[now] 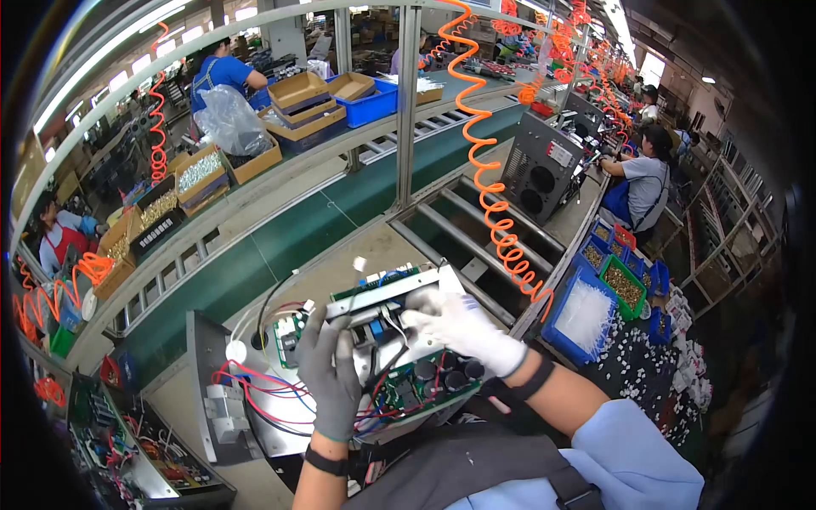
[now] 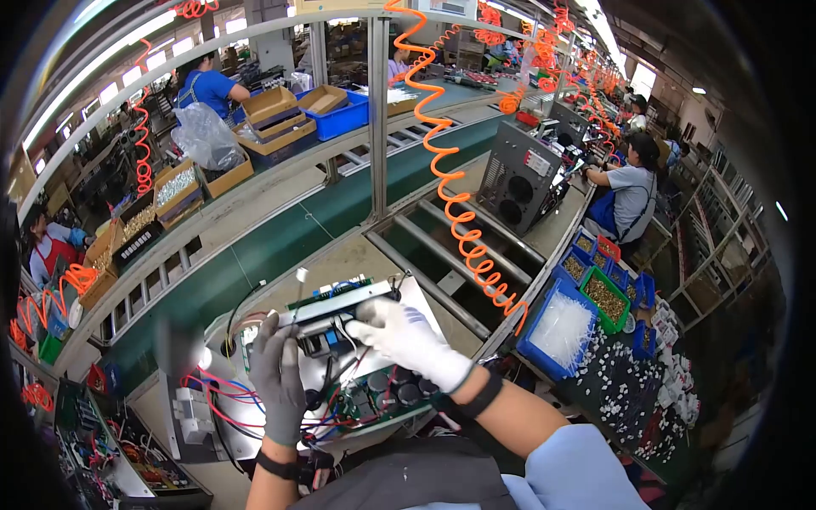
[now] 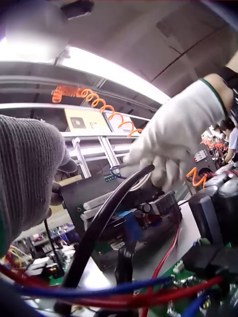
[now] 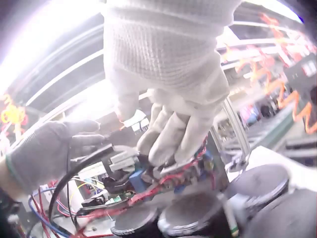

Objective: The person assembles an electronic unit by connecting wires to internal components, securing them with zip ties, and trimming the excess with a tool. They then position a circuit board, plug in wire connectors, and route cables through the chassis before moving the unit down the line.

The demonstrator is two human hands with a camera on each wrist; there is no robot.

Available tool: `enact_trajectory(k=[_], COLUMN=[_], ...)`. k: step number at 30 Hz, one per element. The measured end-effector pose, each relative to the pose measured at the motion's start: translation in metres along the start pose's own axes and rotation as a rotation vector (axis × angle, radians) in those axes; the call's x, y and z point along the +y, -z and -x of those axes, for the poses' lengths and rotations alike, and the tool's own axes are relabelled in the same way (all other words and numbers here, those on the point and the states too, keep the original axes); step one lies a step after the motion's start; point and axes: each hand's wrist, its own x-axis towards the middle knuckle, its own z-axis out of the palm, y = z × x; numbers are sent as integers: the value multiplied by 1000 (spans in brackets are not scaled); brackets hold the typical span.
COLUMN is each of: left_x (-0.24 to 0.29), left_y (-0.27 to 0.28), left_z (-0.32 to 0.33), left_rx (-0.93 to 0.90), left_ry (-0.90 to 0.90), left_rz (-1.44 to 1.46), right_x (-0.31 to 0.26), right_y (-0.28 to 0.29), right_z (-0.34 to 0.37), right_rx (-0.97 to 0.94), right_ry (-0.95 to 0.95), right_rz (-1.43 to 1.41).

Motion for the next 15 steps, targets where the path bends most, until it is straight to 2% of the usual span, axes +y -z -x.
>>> enact_trajectory(k=[2,4,6,7,9,10,12,14,15], left_x=[25,29,35,39,54,61,64,59,60], left_y=[17,24,35,37,32,29,21,14,10], left_z=[7,17,26,30,44,50,65,71,76], left_rx=[-143,-296,-511,-521,-562,-582,-706,-772,-712], left_ry=[-161,-258,-264,-254,-210,-212,-55,231,466], left_rz=[-183,-215,-243,-244,-25,42,178,430,604], right_x=[-17,-34,-20,-13,-4,-3,10,17,18], right_y=[11,16,20,19,11,7,1,4,5], right_z=[17,41,58,68,91,102,112,117,117], right_rx=[-8,-36,-159,-179,-201,-202,-119,-152,-190], right_ry=[65,67,1,-26,-48,-28,353,315,356], right_rz=[-522,-695,-536,-532,-590,-465,-19,-57,28])
